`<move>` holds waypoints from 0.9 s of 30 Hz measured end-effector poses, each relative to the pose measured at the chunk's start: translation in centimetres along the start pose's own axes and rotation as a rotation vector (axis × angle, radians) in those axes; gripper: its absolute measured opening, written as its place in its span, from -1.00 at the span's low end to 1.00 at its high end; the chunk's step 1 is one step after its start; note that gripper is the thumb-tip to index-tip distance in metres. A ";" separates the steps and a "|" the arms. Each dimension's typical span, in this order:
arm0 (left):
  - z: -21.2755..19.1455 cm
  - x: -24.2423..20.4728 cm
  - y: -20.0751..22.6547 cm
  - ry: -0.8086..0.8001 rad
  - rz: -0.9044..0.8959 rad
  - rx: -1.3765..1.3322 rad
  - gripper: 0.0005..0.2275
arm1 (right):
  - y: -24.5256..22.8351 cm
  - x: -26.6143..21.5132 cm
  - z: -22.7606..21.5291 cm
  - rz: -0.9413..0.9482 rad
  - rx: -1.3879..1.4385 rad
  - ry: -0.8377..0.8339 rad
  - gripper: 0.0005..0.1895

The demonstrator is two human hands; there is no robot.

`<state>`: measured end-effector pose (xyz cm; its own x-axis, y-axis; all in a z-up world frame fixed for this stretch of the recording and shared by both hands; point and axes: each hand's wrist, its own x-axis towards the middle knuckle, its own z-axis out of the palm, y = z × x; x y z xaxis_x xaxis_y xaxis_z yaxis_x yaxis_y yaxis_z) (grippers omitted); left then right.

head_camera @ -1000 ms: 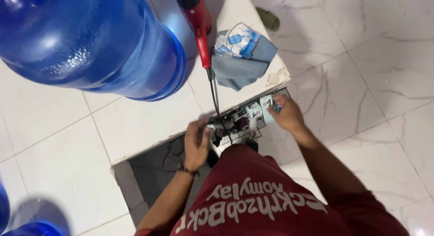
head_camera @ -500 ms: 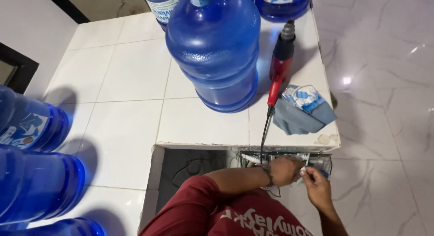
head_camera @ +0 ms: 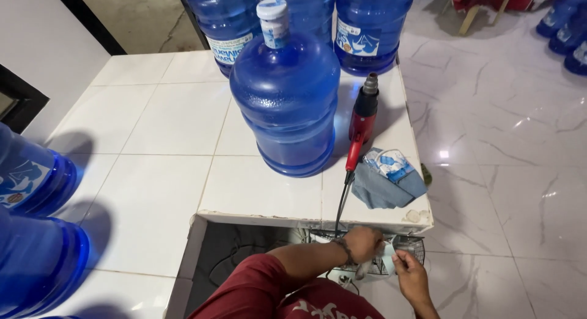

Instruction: The person uses a red heat gun to apply heat to the neck and cap area of large blue water bottles. They rotate the bottle with one hand while directing the heat gun with the other, repeating this process for several bottles on a tiled counter.

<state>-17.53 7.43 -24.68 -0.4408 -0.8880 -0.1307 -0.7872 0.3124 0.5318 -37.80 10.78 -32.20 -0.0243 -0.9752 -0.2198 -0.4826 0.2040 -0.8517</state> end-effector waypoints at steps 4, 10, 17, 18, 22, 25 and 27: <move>-5.3 -2.9 2.4 0.170 0.018 -0.170 -0.71 | 2.1 1.5 1.0 0.117 -0.052 0.094 -0.60; -7.6 -5.7 2.1 0.196 -0.047 -0.270 -0.73 | -2.7 -1.3 -0.3 0.112 -0.028 0.211 -0.47; -12.4 -9.0 4.0 0.341 -0.104 -0.613 -0.82 | -15.7 -3.3 -1.3 -0.232 0.185 0.042 -0.71; -13.5 -9.3 4.3 0.369 -0.123 -0.675 -0.85 | -17.4 -3.0 -0.9 -0.225 0.145 0.082 -0.82; -17.0 -10.4 2.5 0.382 -0.057 -0.821 -0.87 | -20.9 -1.6 -0.8 -0.255 0.336 -0.041 -0.85; -21.8 -11.3 -0.1 0.207 0.147 -1.015 -0.86 | -23.8 0.5 -0.9 -0.314 0.520 -0.188 -0.89; -26.3 -12.1 -2.1 0.164 0.401 -0.729 -0.71 | -28.3 0.8 -1.8 -0.508 0.186 -0.112 -0.89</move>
<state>0.80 8.66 -2.23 -0.5147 -0.8116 0.2765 -0.0848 0.3691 0.9255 -25.74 4.02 -7.37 0.2697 -0.9420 0.2000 -0.2460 -0.2681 -0.9315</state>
